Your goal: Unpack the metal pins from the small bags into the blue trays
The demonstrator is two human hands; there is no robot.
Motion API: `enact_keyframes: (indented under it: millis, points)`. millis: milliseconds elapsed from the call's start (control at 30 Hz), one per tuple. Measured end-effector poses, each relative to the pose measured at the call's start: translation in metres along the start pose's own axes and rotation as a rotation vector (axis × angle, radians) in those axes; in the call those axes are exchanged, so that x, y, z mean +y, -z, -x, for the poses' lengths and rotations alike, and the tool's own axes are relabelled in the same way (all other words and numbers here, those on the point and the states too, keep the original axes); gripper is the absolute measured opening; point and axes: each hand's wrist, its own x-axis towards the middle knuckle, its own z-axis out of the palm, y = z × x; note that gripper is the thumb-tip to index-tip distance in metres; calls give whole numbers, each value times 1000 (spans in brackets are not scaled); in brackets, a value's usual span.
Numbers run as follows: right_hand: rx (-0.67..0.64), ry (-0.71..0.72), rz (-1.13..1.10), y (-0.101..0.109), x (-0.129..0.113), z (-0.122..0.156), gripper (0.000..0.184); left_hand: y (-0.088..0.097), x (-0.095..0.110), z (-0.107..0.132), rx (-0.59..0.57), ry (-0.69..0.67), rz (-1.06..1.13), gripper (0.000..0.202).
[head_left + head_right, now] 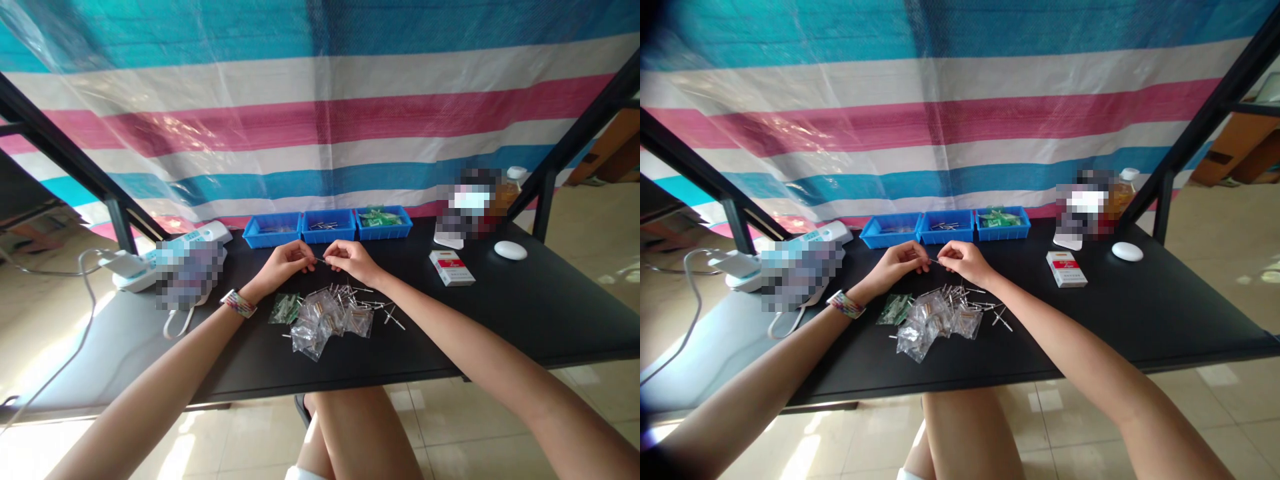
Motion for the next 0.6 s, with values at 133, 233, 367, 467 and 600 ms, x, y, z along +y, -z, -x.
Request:
enact_keyframes:
  millis: [133,233,367,467,600]
  points:
    - [-5,6,29,-2,-1,0,21,0,1,1,35,-9,48,31]
    - [-3,35,61,-4,1,1,22,-1,4,2,54,-10,76,32]
    - [40,45,21,-4,3,-1,26,-3,7,2,41,5,73,33]
    - [172,74,-20,1,-1,-7,31,-4,8,3,16,26,46,33]
    - [416,68,32,15,-10,-19,47,-5,7,2,-44,36,37,28]
